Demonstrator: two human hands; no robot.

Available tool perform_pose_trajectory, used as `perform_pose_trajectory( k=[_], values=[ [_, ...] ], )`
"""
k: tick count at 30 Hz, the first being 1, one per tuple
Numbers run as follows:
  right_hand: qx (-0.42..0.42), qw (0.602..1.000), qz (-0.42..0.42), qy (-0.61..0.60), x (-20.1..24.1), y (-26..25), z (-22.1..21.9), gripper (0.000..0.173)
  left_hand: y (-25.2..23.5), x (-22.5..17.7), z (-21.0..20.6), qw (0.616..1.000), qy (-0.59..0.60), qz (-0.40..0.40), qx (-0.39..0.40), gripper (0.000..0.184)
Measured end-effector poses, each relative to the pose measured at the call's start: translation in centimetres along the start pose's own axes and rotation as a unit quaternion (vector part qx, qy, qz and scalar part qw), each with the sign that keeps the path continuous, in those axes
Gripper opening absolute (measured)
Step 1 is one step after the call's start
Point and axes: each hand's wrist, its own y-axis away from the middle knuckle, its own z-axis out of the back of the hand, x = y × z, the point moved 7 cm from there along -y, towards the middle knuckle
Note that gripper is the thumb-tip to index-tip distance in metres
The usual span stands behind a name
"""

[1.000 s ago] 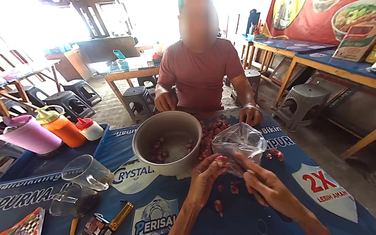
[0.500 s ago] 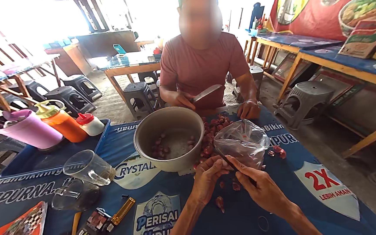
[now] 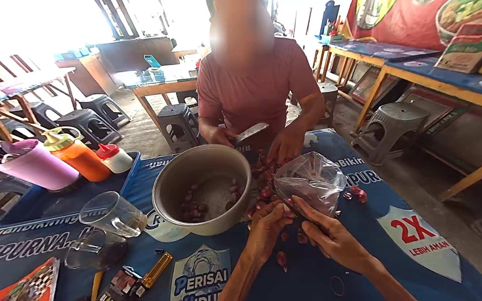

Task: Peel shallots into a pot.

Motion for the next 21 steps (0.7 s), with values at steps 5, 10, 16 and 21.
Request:
perform_pose_trajectory(
  k=[5,10,16,21],
  values=[
    [-0.033,0.994,0.047,0.094,0.0,0.0,-0.1,0.048,-0.2,0.1,0.2,1.0,-0.01,-0.016,-0.004,0.022],
    [-0.085,0.984,0.081,0.131,-0.1,0.0,-0.1,0.045,-0.1,-0.4,0.3,0.995,-0.071,-0.066,-0.007,0.021],
    [0.006,0.992,-0.049,-0.116,-0.6,-0.1,-0.3,0.053,-0.1,-0.6,0.3,0.991,-0.102,-0.088,0.0,0.021],
    [-0.007,1.0,0.0,-0.02,-1.1,0.0,-0.4,0.051,-0.1,-0.7,0.6,0.988,-0.132,-0.085,-0.01,0.019]
  ],
)
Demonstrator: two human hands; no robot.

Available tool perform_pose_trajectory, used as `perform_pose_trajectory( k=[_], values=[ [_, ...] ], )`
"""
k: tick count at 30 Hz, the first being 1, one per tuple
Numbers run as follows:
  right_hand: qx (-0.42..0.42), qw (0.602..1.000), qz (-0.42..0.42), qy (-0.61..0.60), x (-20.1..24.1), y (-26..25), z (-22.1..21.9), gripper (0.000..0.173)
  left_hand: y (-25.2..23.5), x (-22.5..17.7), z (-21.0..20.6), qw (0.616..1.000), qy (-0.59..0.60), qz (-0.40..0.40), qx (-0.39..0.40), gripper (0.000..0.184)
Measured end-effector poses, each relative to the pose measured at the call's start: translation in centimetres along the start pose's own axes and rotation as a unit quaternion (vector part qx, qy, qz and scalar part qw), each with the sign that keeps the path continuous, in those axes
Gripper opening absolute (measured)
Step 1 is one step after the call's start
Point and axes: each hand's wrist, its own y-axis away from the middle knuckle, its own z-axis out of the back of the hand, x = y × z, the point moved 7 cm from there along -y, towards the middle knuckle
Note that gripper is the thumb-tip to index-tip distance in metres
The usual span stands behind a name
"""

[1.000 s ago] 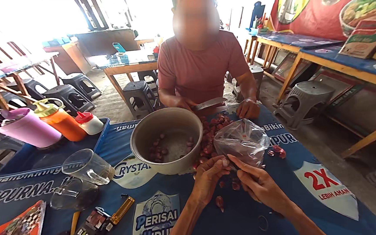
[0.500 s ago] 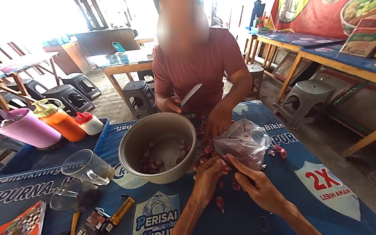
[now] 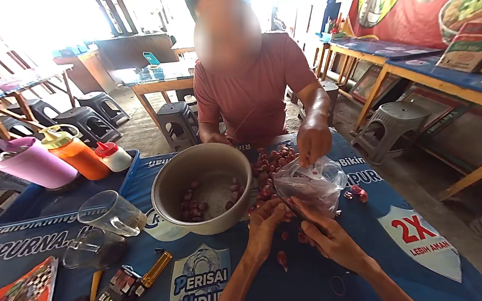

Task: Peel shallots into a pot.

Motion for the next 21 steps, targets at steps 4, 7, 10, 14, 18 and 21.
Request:
perform_pose_trajectory(
  k=[4,7,10,14,18,21],
  values=[
    [-0.033,0.995,0.046,0.085,0.1,0.1,0.1,0.047,0.0,0.0,0.0,1.0,-0.012,-0.01,-0.005,0.018],
    [-0.062,0.982,0.095,0.153,0.2,0.1,0.2,0.045,0.0,0.1,0.1,0.999,-0.024,-0.018,-0.012,0.018],
    [-0.072,0.98,0.098,0.156,0.1,0.0,0.2,0.044,0.1,-0.1,0.0,0.998,-0.046,-0.039,-0.01,0.018],
    [-0.023,0.993,-0.059,-0.101,-0.3,0.0,0.1,0.05,0.2,-0.2,-0.3,0.996,-0.061,-0.068,0.012,0.022],
    [0.015,0.952,-0.156,-0.262,-1.1,0.2,0.2,0.054,0.2,-0.5,-0.5,0.995,-0.059,-0.071,0.023,0.026],
    [0.003,0.965,-0.127,-0.229,-0.9,0.2,0.5,0.054,0.3,-0.7,-0.4,0.994,-0.073,-0.081,0.019,0.027]
  ],
)
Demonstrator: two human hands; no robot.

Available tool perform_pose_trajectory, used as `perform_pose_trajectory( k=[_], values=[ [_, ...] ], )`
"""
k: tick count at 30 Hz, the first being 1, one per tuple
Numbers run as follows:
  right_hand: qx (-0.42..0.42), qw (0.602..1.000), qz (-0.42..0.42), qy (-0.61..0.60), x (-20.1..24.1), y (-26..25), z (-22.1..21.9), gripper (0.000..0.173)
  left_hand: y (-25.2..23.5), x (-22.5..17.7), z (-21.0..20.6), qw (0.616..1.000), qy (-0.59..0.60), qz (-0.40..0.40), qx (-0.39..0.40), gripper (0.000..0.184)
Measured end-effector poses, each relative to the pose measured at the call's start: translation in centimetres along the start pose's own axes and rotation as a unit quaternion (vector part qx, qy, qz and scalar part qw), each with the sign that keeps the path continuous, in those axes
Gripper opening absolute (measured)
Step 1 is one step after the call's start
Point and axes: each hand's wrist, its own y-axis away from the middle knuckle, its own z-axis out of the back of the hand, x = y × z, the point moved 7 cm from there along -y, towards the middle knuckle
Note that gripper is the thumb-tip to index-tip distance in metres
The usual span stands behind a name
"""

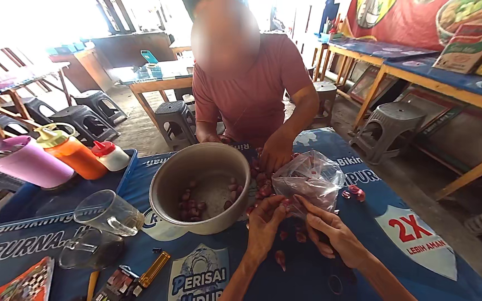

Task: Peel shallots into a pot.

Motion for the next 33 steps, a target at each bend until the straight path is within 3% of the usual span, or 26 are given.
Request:
perform_pose_trajectory(
  k=[5,10,18,21,24,33],
  values=[
    [0.0,0.978,0.099,0.186,0.17,-0.03,-0.61,0.055,0.03,0.1,0.16,1.0,-0.011,0.003,-0.017,0.025],
    [0.005,0.956,0.135,0.26,-0.02,-0.03,-0.38,0.053,0.09,0.17,0.23,0.999,-0.025,-0.002,-0.023,0.022],
    [-0.02,0.959,0.132,0.251,-0.15,-0.12,0.1,0.045,0.19,0.28,0.26,0.999,-0.039,0.003,-0.028,0.025],
    [0.003,0.992,0.04,0.118,-0.26,-0.1,0.06,0.05,0.13,0.29,0.22,0.999,-0.031,0.006,-0.027,0.026],
    [0.047,0.998,-0.009,0.043,-0.52,-0.08,-0.06,0.055,0.03,0.2,0.22,0.999,-0.029,0.005,-0.027,0.025],
    [0.01,0.985,0.057,0.163,-0.4,0.2,-0.25,0.049,0.28,0.1,0.55,0.997,-0.075,-0.011,-0.03,0.023]
  ],
)
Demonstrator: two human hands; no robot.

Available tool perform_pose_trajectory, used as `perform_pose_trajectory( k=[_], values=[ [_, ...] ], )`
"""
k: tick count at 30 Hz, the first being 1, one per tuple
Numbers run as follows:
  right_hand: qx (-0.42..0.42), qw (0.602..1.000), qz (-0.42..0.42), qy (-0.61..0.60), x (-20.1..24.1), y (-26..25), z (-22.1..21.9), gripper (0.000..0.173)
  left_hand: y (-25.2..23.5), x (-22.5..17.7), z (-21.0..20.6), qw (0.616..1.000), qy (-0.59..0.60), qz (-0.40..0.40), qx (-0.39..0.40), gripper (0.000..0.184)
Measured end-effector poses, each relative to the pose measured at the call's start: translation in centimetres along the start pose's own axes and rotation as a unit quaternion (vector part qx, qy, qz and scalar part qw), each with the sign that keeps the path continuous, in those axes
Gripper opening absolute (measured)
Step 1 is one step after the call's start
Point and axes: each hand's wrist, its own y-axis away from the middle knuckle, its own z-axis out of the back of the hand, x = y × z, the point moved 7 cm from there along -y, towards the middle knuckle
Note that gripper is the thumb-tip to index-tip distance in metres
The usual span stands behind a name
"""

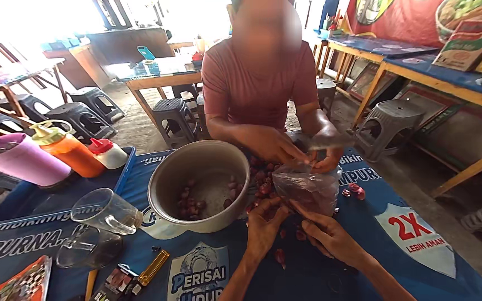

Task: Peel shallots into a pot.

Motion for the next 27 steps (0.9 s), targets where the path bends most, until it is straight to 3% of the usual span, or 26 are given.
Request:
perform_pose_trajectory(
  k=[3,9,16,27],
  values=[
    [-0.015,1.0,-0.001,-0.008,0.0,0.08,0.32,0.048,0.05,-0.09,-0.2,1.0,-0.005,-0.015,0.008,0.025],
    [0.044,0.979,-0.094,-0.177,-0.56,0.4,0.02,0.053,-0.04,-0.2,-0.23,1.0,0.005,-0.005,0.013,0.025],
    [0.038,0.996,-0.038,-0.067,-0.43,0.13,-0.15,0.054,-0.02,-0.3,-0.15,1.0,-0.012,-0.011,0.01,0.022],
    [0.0,0.999,-0.009,-0.032,-0.23,0.1,0.07,0.049,0.11,-0.4,-0.18,1.0,-0.023,-0.015,0.006,0.023]
  ],
)
